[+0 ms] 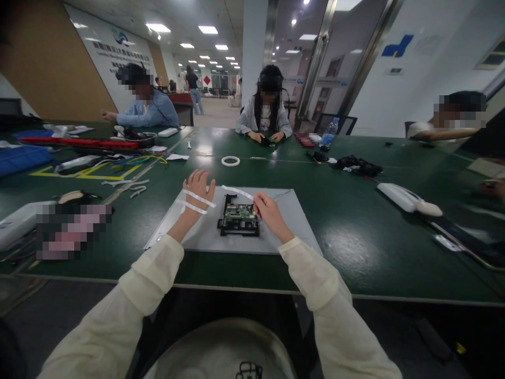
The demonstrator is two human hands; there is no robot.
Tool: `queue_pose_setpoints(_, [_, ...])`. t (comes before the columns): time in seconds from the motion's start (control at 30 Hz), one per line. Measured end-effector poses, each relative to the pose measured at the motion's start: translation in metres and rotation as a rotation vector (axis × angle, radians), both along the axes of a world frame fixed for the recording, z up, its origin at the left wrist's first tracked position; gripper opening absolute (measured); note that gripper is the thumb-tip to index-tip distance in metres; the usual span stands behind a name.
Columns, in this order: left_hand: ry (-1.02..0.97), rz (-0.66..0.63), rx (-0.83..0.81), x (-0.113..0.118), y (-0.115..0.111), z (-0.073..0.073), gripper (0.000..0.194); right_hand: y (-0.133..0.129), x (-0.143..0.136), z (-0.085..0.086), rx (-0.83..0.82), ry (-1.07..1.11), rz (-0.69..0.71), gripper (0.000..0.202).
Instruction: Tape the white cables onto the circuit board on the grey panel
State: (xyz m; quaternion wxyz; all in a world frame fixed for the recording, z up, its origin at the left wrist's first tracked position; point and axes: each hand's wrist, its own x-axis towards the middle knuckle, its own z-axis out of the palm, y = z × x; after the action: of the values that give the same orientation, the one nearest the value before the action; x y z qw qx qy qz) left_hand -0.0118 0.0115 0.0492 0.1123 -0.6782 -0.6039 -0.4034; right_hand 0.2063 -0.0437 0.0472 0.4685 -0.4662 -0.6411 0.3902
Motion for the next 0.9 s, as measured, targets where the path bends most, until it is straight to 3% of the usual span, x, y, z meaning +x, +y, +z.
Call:
queue_pose_setpoints(0.2, [-0.115,-0.375,-0.008,0.004,0.012,-0.006,0.043,0.003,0.004,-0.005,0.08,-0.211,-0.088,0.03])
queue_pose_setpoints(0.37, [-0.14,-0.645,-0.248,0.016,0.004,-0.011,0.048,0.002,0.003,-0.004,0.145,-0.299,-0.041,0.029])
queue_pose_setpoints(0.47, [-0.104,-0.682,-0.337,0.02,-0.001,-0.011,0.041,0.002,0.003,-0.004,0.176,-0.347,-0.061,0.029])
queue_pose_setpoints(0.7, [-0.085,-0.708,-0.309,0.021,-0.002,-0.012,0.02,0.003,0.006,-0.003,0.262,-0.415,-0.209,0.03])
queue_pose_setpoints(0.9, [-0.13,-0.648,-0.337,0.018,-0.003,-0.005,0.02,0.002,0.009,-0.001,0.275,-0.434,-0.264,0.03])
